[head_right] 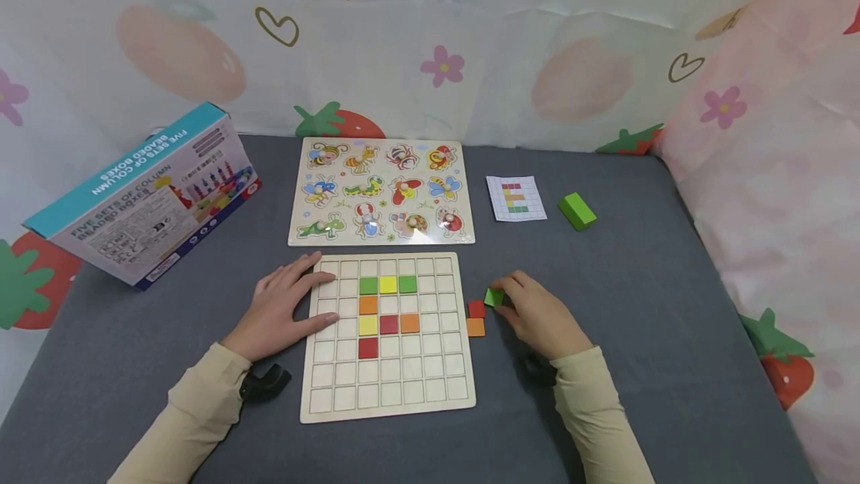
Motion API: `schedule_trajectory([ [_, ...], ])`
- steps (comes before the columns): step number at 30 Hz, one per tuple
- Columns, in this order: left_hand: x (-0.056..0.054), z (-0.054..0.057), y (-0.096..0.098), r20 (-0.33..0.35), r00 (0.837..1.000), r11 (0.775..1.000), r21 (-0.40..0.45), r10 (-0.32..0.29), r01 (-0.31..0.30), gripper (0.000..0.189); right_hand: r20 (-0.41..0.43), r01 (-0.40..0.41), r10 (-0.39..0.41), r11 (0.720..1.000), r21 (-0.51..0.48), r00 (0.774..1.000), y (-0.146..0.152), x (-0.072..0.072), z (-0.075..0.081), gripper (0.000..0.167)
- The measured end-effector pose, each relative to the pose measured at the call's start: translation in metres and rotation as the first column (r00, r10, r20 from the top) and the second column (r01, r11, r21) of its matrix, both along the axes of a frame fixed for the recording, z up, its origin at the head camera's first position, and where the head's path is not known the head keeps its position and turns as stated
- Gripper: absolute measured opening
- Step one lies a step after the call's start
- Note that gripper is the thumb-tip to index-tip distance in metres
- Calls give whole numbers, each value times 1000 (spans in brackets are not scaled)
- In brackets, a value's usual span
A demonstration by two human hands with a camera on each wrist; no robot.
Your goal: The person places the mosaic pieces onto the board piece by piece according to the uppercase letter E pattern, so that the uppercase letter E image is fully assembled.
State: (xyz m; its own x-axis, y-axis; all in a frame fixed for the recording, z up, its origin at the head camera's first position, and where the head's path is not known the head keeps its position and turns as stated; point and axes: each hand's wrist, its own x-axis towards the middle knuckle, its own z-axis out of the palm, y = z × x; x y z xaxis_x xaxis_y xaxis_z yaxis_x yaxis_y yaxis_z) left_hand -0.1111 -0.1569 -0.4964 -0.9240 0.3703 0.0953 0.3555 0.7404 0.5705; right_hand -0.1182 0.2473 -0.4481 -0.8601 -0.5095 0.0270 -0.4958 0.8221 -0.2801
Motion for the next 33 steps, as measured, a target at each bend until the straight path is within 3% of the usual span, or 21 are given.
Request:
schedule_trajectory([
  [9,-1,1,0,3,1000,1000,-5,1,-1,62,-55,-56,54,998,-21,997,-22,7,17,27],
  [14,-1,1,-1,-6,1000,1000,4,-1,1,62,-99,-163,160,987,-19,982,-43,14,21,29],
  [20,-1,0,0,11,1000,1000,-2,-3,3,63,-134,-296,289,955,-32,948,-70,25,21,26],
  [33,-1,0,-1,23,1000,1000,-10,0,0,62,-45,-447,447,894,14,893,-117,41,15,23],
])
